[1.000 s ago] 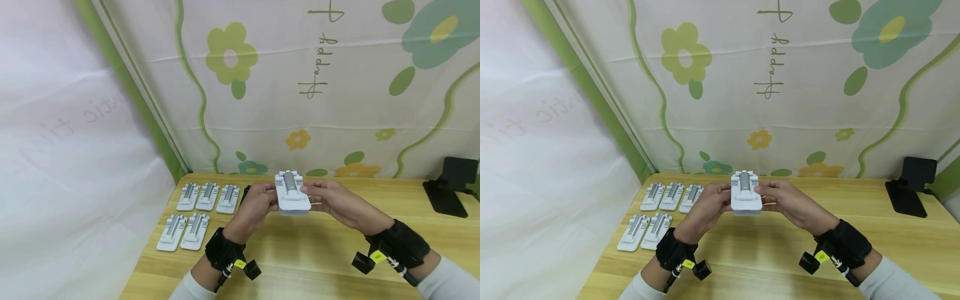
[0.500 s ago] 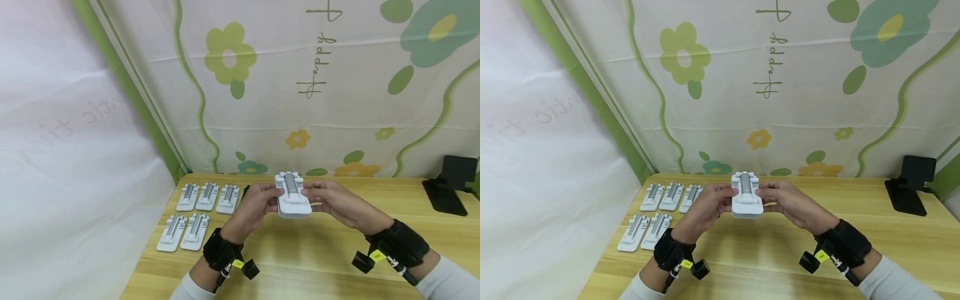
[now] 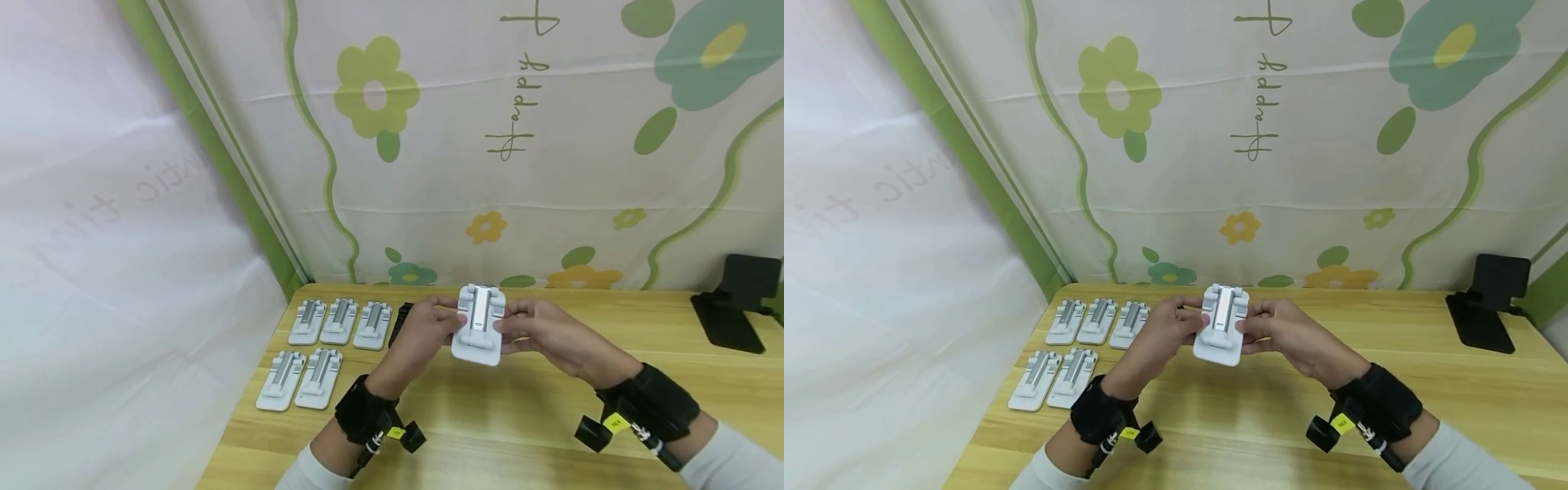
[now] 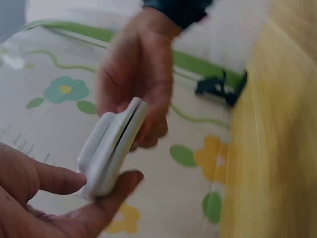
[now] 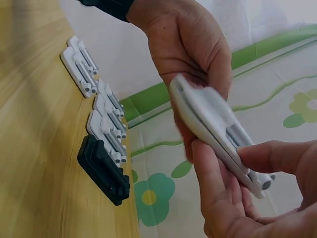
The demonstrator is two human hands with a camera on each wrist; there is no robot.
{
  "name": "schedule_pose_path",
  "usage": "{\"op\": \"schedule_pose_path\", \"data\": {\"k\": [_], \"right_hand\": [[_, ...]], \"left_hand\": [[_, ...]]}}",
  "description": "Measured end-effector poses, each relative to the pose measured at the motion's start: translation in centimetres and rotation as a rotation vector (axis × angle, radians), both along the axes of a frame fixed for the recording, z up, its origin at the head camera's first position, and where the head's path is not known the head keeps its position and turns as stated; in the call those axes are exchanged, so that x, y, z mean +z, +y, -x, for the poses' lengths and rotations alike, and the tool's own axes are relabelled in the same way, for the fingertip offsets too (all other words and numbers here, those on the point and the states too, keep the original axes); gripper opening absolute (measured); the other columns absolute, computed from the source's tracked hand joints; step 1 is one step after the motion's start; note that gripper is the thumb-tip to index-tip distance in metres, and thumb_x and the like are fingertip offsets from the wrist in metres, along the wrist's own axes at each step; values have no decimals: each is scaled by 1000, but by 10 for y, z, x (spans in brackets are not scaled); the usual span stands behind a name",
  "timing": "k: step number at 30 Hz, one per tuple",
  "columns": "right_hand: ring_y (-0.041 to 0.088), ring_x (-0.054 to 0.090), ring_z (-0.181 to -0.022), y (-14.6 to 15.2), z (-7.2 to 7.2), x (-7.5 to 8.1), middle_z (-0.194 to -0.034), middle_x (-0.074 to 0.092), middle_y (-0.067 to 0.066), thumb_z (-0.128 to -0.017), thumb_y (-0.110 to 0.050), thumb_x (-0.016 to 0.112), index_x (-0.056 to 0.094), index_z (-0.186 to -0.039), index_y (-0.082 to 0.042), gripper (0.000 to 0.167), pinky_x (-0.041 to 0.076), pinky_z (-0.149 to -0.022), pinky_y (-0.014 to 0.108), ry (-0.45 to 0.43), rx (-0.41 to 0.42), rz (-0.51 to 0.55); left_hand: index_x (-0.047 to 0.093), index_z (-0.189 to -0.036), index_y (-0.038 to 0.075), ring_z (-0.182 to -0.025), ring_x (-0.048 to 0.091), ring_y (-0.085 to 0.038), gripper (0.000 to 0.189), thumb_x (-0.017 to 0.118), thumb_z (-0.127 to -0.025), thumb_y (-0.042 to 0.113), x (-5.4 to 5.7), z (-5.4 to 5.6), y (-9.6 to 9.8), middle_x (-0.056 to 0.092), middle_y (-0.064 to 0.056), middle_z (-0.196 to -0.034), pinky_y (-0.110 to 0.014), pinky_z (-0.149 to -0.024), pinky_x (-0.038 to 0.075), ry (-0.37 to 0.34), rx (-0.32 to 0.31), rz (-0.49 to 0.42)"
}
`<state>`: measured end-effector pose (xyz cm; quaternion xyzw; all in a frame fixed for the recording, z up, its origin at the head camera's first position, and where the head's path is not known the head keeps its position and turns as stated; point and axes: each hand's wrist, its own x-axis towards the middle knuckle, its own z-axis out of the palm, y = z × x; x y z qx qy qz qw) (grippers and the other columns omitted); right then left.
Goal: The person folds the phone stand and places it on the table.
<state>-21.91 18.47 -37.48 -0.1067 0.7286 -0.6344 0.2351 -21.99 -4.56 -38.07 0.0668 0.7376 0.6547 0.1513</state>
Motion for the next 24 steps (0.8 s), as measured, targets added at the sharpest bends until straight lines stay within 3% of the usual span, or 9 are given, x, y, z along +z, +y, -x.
{"op": "schedule_pose_path", "data": {"k": [2, 6, 9, 11, 15, 18, 21, 24], "right_hand": [[23, 68, -101, -2, -1, 0, -118, 60, 18, -103, -15, 58, 45, -129, 17, 43, 61, -91, 36, 24, -2, 8], [18, 67, -100, -7, -2, -1, -118, 57, 19, -102, -12, 57, 44, -124, 16, 37, 62, -89, 32, 49, -28, 23], [16, 67, -97, -10, -3, -1, -115, 57, 17, -101, -10, 59, 44, -121, 14, 34, 62, -87, 30, 61, -39, 37], [16, 67, -95, -12, -3, -1, -112, 57, 16, -101, -11, 61, 43, -119, 13, 34, 62, -87, 31, 68, -37, 50], [19, 70, -96, -10, 1, -3, -112, 59, 17, -102, -17, 64, 45, -121, 13, 40, 62, -89, 35, 80, -15, 32], [22, 70, -103, 6, 8, -10, -120, 59, 22, -104, -26, 62, 45, -128, 11, 48, 61, -93, 37, 96, -21, -62], [21, 68, -106, 43, 22, -24, -129, 58, 25, -107, -37, 55, 46, -134, 8, 53, 60, -91, 35, 193, -72, -251], [27, 67, -103, 97, 38, -36, -131, 56, 31, -108, -41, 50, 49, -133, 9, 56, 59, -80, 32, 361, -182, -499]], "left_hand": [[57, -135, 2, -97, 68, -15, 40, 65, -102, 24, 2, -4, 3, 71, -9, -116, -28, -77, 59, 94, 8, 137], [65, -127, 9, -96, 62, -11, 46, 78, -92, 36, 5, -10, 11, 67, -2, -112, -24, -76, 54, 291, -39, 342], [68, -118, 11, -95, 56, -11, 46, 87, -83, 34, 5, -12, 16, 64, -1, -106, -23, -75, 49, 399, -29, 418], [68, -115, 10, -92, 51, -10, 48, 90, -79, 33, 4, -12, 18, 62, -1, -103, -22, -72, 45, 439, 12, 457], [67, -117, 6, -85, 55, -10, 55, 91, -75, 31, 0, -14, 11, 62, -4, -104, -21, -64, 48, 458, 85, 482], [65, -124, 4, -84, 56, -11, 65, 90, -71, 31, -7, -14, -4, 63, -5, -107, -23, -63, 48, 448, 138, 548], [64, -127, 3, -85, 56, -14, 71, 91, -67, 31, -20, -14, -28, 63, -6, -107, -26, -65, 48, 410, 191, 629], [63, -126, 0, -83, 57, -18, 76, 92, -64, 34, -37, -15, -61, 63, -9, -105, -29, -64, 49, 362, 262, 720]]}}
